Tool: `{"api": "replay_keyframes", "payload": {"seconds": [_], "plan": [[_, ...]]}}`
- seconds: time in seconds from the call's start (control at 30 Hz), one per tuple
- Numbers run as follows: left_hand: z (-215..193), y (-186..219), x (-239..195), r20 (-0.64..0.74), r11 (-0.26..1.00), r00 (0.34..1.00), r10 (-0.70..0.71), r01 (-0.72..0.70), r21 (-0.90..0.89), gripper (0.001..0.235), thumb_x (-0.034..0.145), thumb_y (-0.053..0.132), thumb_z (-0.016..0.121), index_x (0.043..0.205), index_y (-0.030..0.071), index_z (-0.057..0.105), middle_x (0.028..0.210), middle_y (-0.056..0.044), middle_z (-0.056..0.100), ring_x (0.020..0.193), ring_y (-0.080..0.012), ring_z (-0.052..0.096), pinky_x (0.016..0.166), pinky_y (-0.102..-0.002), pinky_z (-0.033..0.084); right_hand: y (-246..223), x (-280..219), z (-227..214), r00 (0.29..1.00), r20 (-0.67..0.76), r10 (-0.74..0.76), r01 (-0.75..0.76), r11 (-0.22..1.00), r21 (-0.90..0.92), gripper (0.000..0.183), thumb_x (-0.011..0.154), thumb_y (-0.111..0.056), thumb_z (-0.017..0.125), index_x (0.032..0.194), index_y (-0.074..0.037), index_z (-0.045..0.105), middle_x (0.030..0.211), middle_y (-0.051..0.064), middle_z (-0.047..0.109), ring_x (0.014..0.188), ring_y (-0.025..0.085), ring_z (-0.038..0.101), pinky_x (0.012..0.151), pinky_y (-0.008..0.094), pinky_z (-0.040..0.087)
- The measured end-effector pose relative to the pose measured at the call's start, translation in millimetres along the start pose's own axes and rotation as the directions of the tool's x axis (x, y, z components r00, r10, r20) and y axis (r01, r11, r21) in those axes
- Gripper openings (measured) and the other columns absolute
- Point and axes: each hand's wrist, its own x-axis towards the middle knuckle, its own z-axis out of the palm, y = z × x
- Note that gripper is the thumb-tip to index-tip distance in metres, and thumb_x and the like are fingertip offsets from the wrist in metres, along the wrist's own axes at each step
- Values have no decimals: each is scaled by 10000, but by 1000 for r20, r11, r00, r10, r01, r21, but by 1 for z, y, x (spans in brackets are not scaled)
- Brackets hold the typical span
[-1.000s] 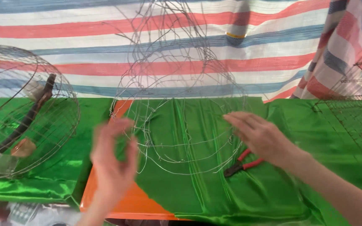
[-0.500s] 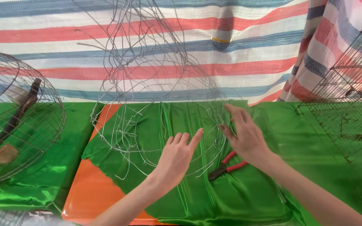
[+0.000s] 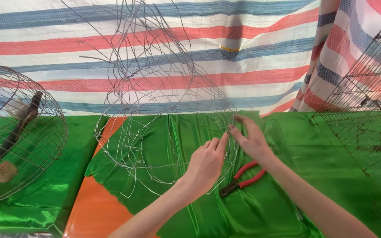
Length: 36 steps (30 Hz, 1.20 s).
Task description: The person assembles a wire birdcage by hand, bending and twisting thin metal wires to form the cage's structure. They repeatedly adjust the wire frame, securing connections and shaping the cage into a rounded form.
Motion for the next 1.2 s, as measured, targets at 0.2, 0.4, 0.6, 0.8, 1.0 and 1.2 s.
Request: {"api": "replay_keyframes", "payload": {"seconds": [0.2, 0.4, 0.6, 0.8, 1.0, 1.2], "plan": [[7, 0, 7, -29, 996, 997, -67, 65, -64, 632, 914, -40, 587, 1527, 45, 457, 917, -119, 663, 722, -261, 690, 620, -377, 575, -19, -11, -5, 985, 13, -170, 168, 981, 92, 523, 998, -266, 597, 1463, -50, 496, 1446, 251, 489, 1447, 449, 354, 1187, 654, 241], [17, -3, 12, 39, 983, 992, -124, 128, -133, 743, 820, -175, 567, 1531, -8, 431, 747, -80, 559, 538, -222, 522, 412, -384, 393, -9, -1, 1, 989, 9, -147, 146, 985, 87, 484, 935, -272, 595, 1394, -138, 521, 1476, 87, 542, 1405, 251, 470, 1174, 459, 381], [16, -1, 13, 94, 985, 987, -128, 138, -103, 782, 805, -183, 572, 1549, -14, 399, 752, -71, 559, 545, -211, 527, 414, -378, 405, -11, -7, 3, 993, 3, -114, 113, 986, 122, 454, 958, -256, 560, 1399, -175, 494, 1550, 78, 462, 1483, 291, 368, 1190, 544, 313], [15, -2, 10, 29, 984, 994, -105, 108, -139, 740, 839, -148, 592, 1542, -7, 405, 767, -81, 554, 547, -236, 530, 399, -394, 385, 1, 4, 3, 985, -5, -172, 173, 984, 50, 508, 935, -282, 581, 1391, -85, 476, 1472, 118, 527, 1398, 264, 482, 1175, 465, 382], [-36, 8, -35, -297, 950, 950, 94, -175, -260, 587, 982, -20, 587, 1526, -7, 368, 1406, -259, 486, 1279, -416, 511, 1066, -533, 470, -16, -6, -3, 999, 25, -44, 41, 995, 96, 587, 907, -346, 569, 1408, -61, 457, 1484, 119, 516, 1339, 277, 508, 1118, 436, 462], [-112, -68, -113, -741, 998, 669, -64, 33, -57, 321, 936, 1, 627, 1256, 28, 627, 1255, -118, 571, 1180, -243, 560, 1036, -348, 475, -21, -15, -5, 998, 63, 1, -5, 998, 57, 598, 930, -316, 553, 1442, -40, 412, 1487, 134, 511, 1342, 270, 506, 1139, 425, 439]]}}
